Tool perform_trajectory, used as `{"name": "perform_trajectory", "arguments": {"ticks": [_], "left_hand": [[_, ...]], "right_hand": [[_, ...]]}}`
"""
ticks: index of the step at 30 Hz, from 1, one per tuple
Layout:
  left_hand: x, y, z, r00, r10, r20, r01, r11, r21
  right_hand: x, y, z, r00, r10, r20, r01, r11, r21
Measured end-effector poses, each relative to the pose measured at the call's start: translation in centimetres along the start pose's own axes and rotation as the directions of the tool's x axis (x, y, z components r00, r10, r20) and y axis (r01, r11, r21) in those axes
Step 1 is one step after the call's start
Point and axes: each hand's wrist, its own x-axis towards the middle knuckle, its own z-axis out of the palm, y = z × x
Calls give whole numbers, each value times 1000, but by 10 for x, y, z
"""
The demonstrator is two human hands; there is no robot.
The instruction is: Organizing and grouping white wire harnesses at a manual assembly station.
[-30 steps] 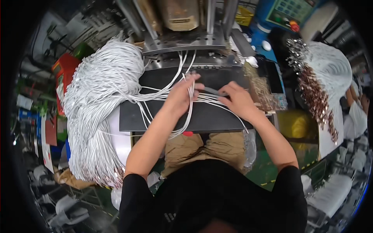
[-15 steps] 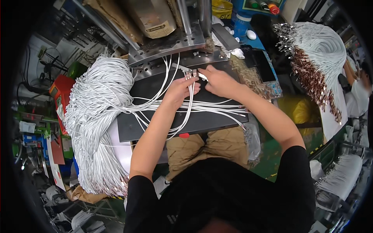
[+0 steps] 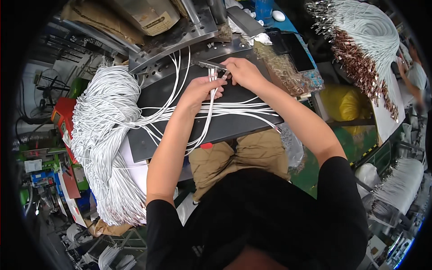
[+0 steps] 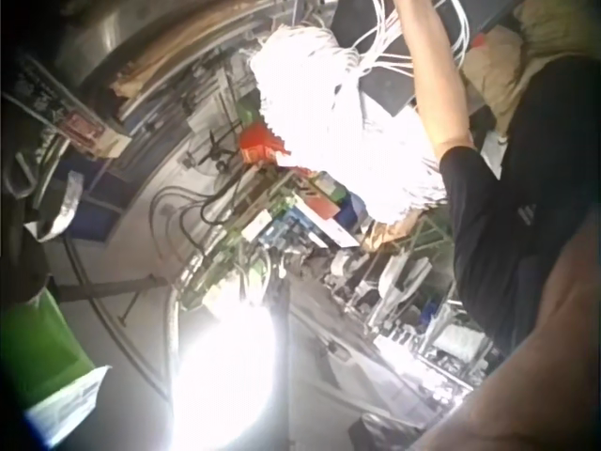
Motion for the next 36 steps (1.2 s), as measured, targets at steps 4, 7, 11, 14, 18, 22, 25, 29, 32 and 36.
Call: {"name": "perform_trajectory", "arguments": {"ticks": [4, 7, 11, 14, 18, 22, 25, 29, 32, 36], "left_hand": [[-7, 4, 11, 997, -3, -79, -2, 999, -51], [-4, 6, 1, 997, -14, -71, 8, 997, -73], [-6, 10, -10, 997, -74, 38, 76, 995, -59], [-3, 15, -10, 986, -140, 88, 142, 990, -6], [0, 12, -9, 984, -117, 136, 132, 985, -109], [-7, 7, 1, 998, -63, 2, 62, 990, -127], [-7, 1, 1, 978, -38, -205, 1, 984, -179], [-10, 7, -15, 999, -36, 23, 39, 988, -148], [-9, 8, -13, 998, -40, 44, 45, 991, -129], [-9, 7, -5, 999, -34, 30, 37, 996, -87]], "right_hand": [[5, 14, -4, 994, -105, -17, 103, 992, -77], [15, 26, -13, 979, -204, -23, 202, 978, -58], [6, 9, -14, 997, -50, 64, 41, 990, 137], [11, 21, -10, 982, -122, 143, 120, 993, 21], [9, 32, -1, 979, -205, 4, 205, 979, 2], [9, 26, -8, 984, -162, -72, 163, 987, 3], [10, 27, -9, 990, -135, -46, 136, 991, 19], [12, 26, -11, 992, -115, -42, 115, 993, 3], [11, 23, -12, 992, -122, -20, 122, 992, -32], [6, 23, -9, 988, -147, 43, 151, 984, -95]]}}
